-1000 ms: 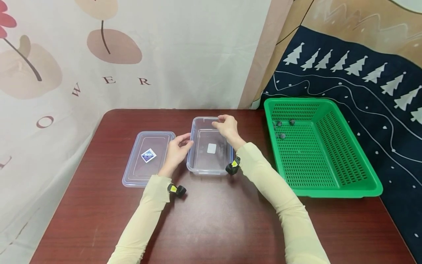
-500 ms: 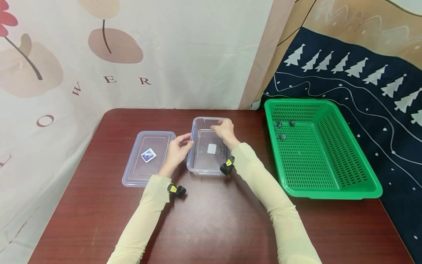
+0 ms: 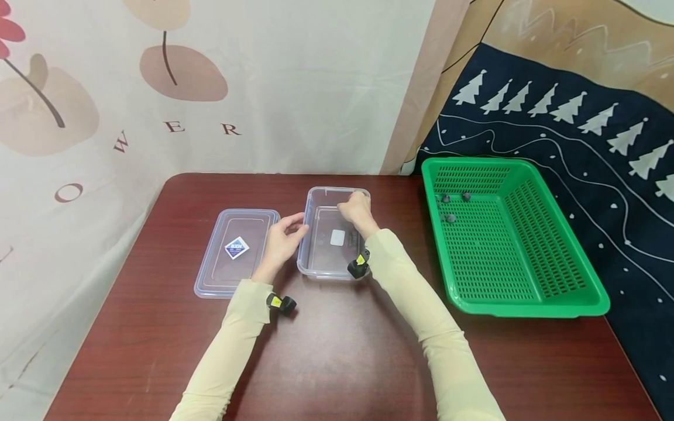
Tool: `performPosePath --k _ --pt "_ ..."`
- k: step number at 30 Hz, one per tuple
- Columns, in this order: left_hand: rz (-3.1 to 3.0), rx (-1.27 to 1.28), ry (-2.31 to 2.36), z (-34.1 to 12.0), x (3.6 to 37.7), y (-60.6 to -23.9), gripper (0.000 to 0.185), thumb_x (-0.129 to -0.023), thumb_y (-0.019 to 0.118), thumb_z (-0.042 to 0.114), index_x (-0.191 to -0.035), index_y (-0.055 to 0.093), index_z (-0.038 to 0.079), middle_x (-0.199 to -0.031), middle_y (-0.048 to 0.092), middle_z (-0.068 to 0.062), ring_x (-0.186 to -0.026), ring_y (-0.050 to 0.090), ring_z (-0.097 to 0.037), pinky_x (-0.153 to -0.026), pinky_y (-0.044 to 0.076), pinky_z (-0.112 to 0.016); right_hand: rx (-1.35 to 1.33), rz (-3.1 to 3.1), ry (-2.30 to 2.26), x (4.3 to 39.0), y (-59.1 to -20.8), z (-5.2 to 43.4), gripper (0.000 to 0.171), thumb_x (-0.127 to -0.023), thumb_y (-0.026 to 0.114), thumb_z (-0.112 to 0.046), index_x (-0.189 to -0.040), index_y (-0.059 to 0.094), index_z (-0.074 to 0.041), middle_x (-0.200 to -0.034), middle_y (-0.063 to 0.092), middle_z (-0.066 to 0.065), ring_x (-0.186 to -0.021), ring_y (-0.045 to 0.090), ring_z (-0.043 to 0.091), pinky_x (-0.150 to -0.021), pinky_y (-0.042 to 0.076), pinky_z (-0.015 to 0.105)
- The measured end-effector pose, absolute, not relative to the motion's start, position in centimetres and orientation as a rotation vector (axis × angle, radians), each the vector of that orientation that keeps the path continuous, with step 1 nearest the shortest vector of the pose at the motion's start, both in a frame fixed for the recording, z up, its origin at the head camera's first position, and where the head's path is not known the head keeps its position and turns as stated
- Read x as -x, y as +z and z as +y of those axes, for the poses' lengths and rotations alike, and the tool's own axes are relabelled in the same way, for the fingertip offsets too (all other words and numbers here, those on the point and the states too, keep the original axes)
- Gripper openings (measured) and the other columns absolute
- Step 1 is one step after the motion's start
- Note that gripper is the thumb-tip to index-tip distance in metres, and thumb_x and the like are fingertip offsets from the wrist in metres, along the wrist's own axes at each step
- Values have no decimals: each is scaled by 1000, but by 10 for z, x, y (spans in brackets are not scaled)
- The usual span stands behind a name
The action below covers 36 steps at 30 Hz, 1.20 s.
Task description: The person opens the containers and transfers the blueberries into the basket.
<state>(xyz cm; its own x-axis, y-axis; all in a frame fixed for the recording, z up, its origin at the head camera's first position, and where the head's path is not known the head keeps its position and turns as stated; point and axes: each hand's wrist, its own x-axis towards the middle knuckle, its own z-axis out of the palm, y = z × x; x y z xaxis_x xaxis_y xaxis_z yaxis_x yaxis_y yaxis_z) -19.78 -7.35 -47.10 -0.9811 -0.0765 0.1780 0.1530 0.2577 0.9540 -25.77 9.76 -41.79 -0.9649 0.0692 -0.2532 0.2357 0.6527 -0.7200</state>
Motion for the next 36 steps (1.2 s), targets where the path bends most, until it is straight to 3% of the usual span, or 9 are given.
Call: performPosePath --k 5,10,13,18,20,25,29,32,36 --pt "-2344 67 -1801 -73 198 -471 32 -83 65 -1 -114 62 -9 -106 61 -24 -93 64 -34 -82 57 -33 -275 2679 -1168 259 -419 97 41 -87 61 -14 -120 55 10 -128 50 21 -120 43 32 -97 45 39" --pt "-2339 76 -1798 -74 198 -471 32 -83 65 -1 -114 62 -10 -105 61 -25 -93 63 -35 -81 57 -33 -261 2660 -1196 261 -419 96 37 -87 58 -10 -118 58 10 -127 53 19 -127 36 30 -103 40 36" --pt "-2336 78 -1801 -74 197 -470 33 -83 65 -1 -114 61 -10 -105 61 -25 -93 63 -35 -81 57 -34 -249 2616 -1217 266 -426 95 37 -87 57 -10 -120 59 6 -129 54 16 -125 41 27 -101 43 34" --pt "-2338 73 -1801 -74 198 -470 33 -83 65 -1 -114 61 -10 -105 61 -25 -93 63 -35 -81 57 -33 -196 2537 -1381 304 -485 100 35 -86 61 -15 -119 63 -3 -128 57 10 -114 54 20 -88 52 31" --pt "-2339 73 -1795 -74 198 -470 33 -83 65 -1 -114 61 -10 -105 61 -24 -92 64 -35 -81 57 -33 -197 2500 -1426 310 -493 98 34 -87 59 -15 -120 63 -4 -129 56 9 -116 53 20 -91 50 31" --pt "-2336 82 -1794 -74 198 -471 32 -83 65 -2 -113 61 -11 -105 61 -24 -92 64 -35 -81 57 -32 -193 2414 -1450 278 -445 80 36 -92 49 -8 -125 57 2 -135 50 16 -126 44 28 -105 40 38" --pt "-2321 97 -1804 -73 198 -471 32 -83 65 -2 -113 61 -11 -105 61 -25 -92 63 -36 -81 57 -34 -180 2370 -1482 267 -429 73 36 -93 48 -7 -127 55 4 -135 49 17 -126 44 29 -107 38 38" --pt "-2312 105 -1805 -74 198 -470 31 -83 64 -3 -113 61 -12 -104 61 -26 -91 63 -36 -80 57 -34 -192 2395 -1456 267 -427 70 35 -92 52 -9 -125 57 2 -128 56 16 -119 50 27 -110 30 41" --pt "-2304 104 -1811 -74 198 -470 31 -82 64 -4 -112 61 -12 -105 61 -26 -91 64 -37 -80 57 -32 -187 2405 -1433 270 -432 67 32 -88 58 -8 -118 62 3 -114 64 16 -102 60 25 -102 40 38"
